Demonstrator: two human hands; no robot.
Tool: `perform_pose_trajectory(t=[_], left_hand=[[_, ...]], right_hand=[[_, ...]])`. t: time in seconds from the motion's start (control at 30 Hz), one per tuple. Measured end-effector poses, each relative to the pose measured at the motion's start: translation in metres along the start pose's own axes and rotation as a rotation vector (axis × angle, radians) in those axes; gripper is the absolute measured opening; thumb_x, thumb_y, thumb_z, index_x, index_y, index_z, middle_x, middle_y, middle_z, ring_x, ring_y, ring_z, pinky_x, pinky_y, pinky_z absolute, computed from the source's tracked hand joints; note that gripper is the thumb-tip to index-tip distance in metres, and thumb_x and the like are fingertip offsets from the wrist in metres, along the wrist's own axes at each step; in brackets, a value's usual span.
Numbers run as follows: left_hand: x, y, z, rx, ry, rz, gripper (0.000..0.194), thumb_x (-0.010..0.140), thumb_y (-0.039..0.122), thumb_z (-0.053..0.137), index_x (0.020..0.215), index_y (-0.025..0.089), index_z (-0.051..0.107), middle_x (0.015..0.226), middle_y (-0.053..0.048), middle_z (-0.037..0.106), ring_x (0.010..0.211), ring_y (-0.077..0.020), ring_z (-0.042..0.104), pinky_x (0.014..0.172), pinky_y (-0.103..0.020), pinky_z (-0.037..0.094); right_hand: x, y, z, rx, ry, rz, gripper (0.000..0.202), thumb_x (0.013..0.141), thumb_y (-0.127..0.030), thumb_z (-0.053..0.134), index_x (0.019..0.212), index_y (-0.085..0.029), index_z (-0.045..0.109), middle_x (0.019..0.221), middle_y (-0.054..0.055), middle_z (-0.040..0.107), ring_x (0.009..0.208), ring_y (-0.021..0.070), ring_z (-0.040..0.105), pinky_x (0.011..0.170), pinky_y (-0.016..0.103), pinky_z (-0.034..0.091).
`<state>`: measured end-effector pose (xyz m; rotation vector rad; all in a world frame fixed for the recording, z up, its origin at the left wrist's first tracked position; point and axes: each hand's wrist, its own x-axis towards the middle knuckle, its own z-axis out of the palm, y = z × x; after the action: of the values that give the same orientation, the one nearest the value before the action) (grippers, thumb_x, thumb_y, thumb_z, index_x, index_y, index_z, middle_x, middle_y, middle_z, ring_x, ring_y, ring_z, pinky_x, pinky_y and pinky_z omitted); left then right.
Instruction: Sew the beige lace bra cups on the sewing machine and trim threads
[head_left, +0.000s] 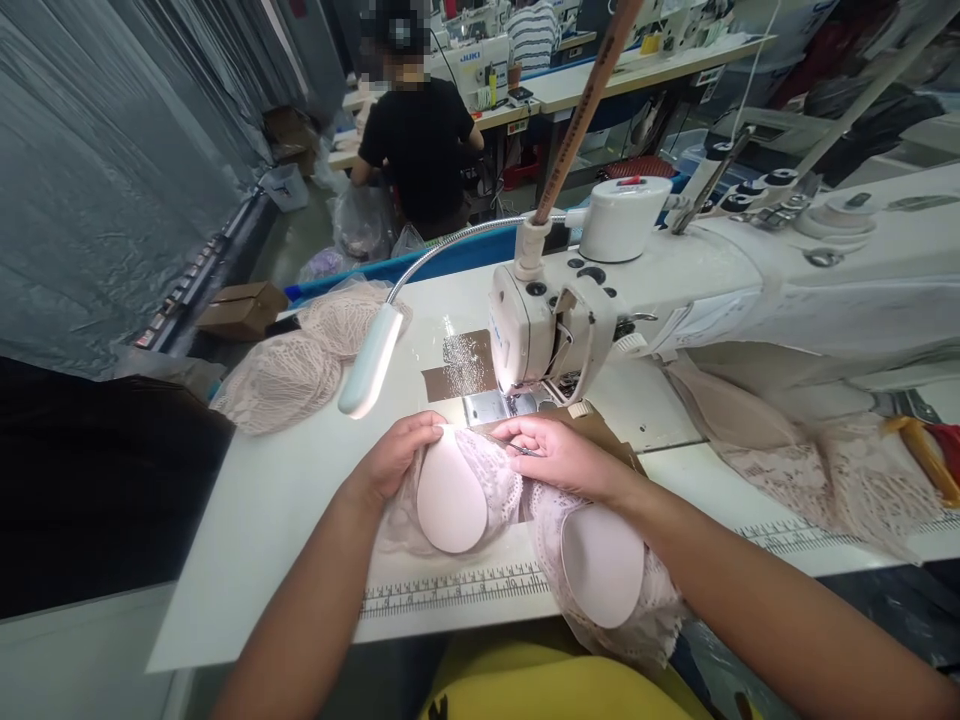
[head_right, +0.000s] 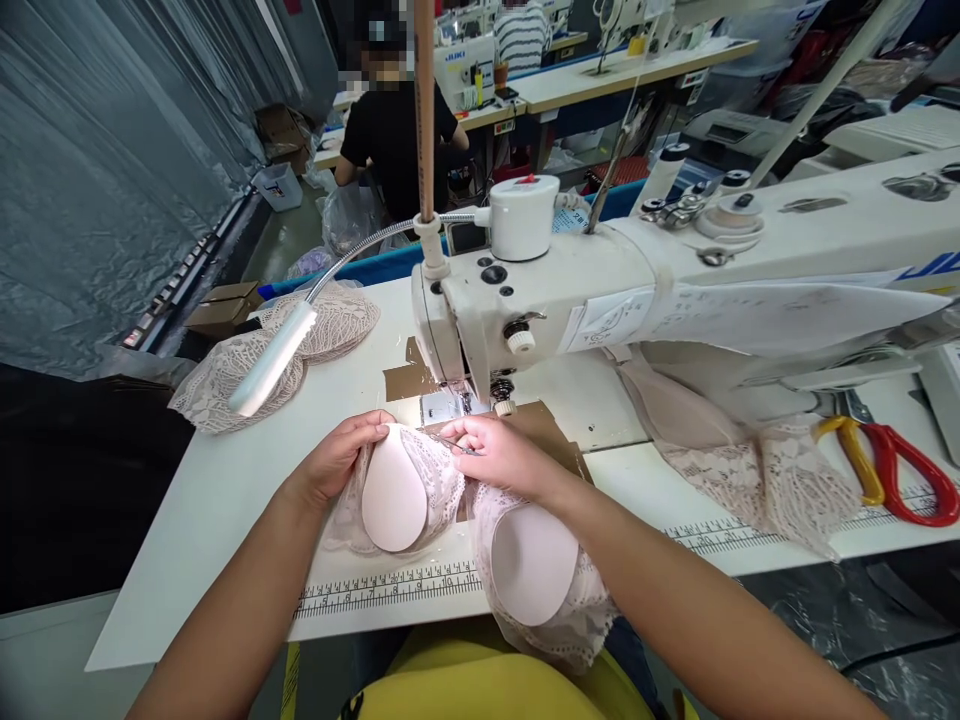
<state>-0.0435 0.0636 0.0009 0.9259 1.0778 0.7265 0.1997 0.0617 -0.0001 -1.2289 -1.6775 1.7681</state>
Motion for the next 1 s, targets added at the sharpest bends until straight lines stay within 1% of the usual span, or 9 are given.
perform_pose_trajectory(t=[0.3,0.4,0.47,0.6,0.7,0.77,0.83,0.9,1.0], left_hand=[[0.001,-0.002,-0.002,-0.018,0.024,-0.013,0.021,0.074,0.033,0.066,0.076,0.014,0.058,0.063,0.003,0.055,0.055,-0.0091,0.051,0.056,-0.02,0.04],[0.001,-0.001,-0.003,-0.012,0.024,-0.013,0.021,0.073,0.034,0.066,0.076,0.014,0.058,0.062,0.002,0.056,0.055,-0.0096,0.051,0.056,-0.02,0.039],[0.001,-0.001,-0.003,-0.001,0.023,-0.01,0.022,0.072,0.035,0.066,0.076,0.014,0.058,0.062,0.002,0.056,0.055,-0.0099,0.051,0.055,-0.021,0.039],[-0.001,0.0,-0.001,0.029,0.013,0.002,0.022,0.074,0.036,0.065,0.078,0.015,0.057,0.062,0.003,0.055,0.055,-0.0103,0.051,0.057,-0.022,0.04],[-0.004,0.003,0.004,0.245,0.035,0.153,0.026,0.075,0.032,0.066,0.095,0.018,0.06,0.09,-0.003,0.064,0.079,-0.0157,0.059,0.074,-0.027,0.045],[-0.005,0.005,0.011,0.495,0.06,0.347,0.041,0.074,0.03,0.069,0.112,0.02,0.058,0.119,-0.008,0.059,0.107,-0.0221,0.054,0.093,-0.032,0.041],[-0.004,0.006,0.02,0.683,0.03,0.52,0.053,0.071,0.03,0.072,0.121,0.021,0.056,0.132,-0.01,0.051,0.122,-0.0267,0.045,0.103,-0.036,0.034],[-0.003,0.006,0.029,0.77,-0.073,0.591,0.052,0.071,0.033,0.073,0.119,0.02,0.058,0.129,-0.01,0.053,0.12,-0.0278,0.046,0.103,-0.037,0.035],[0.0,0.004,0.037,0.8,-0.178,0.496,0.029,0.074,0.038,0.07,0.094,0.018,0.065,0.094,-0.006,0.063,0.086,-0.0207,0.057,0.079,-0.03,0.045]], right_hand=[[0.001,0.005,-0.004,0.005,0.015,-0.043,0.024,0.078,-0.016,0.053,0.099,-0.019,0.065,0.105,0.006,0.065,0.096,0.0195,0.06,0.083,0.033,0.047],[0.002,0.009,-0.006,-0.063,0.061,-0.012,0.02,0.08,-0.018,0.049,0.089,-0.02,0.067,0.109,0.005,0.065,0.079,0.0158,0.061,0.072,0.031,0.048],[0.003,0.009,-0.006,-0.074,0.064,0.017,0.021,0.081,-0.022,0.05,0.093,-0.021,0.067,0.102,0.004,0.067,0.068,0.0141,0.059,0.065,0.03,0.047],[0.0,0.0,-0.003,-0.104,0.059,-0.074,0.026,0.081,-0.026,0.056,0.104,-0.019,0.065,0.102,0.005,0.066,0.089,0.0192,0.06,0.08,0.033,0.047],[-0.003,-0.007,0.002,-0.151,0.056,-0.152,0.021,0.08,-0.023,0.057,0.097,-0.017,0.065,0.099,0.006,0.065,0.092,0.0194,0.059,0.084,0.033,0.046],[-0.004,-0.008,0.005,-0.156,0.049,-0.202,0.019,0.08,-0.022,0.056,0.096,-0.017,0.065,0.093,0.004,0.063,0.087,0.018,0.058,0.08,0.032,0.047],[-0.004,-0.007,0.007,-0.151,0.041,-0.25,0.019,0.08,-0.022,0.056,0.097,-0.017,0.064,0.089,0.003,0.062,0.084,0.017,0.058,0.077,0.031,0.047],[-0.004,-0.007,0.008,-0.144,0.054,-0.286,0.018,0.08,-0.022,0.057,0.096,-0.018,0.063,0.09,0.003,0.062,0.084,0.0168,0.058,0.077,0.03,0.048],[-0.005,-0.007,0.009,-0.119,0.084,-0.315,0.019,0.08,-0.022,0.057,0.098,-0.019,0.063,0.095,0.004,0.063,0.088,0.0174,0.059,0.079,0.03,0.048]])
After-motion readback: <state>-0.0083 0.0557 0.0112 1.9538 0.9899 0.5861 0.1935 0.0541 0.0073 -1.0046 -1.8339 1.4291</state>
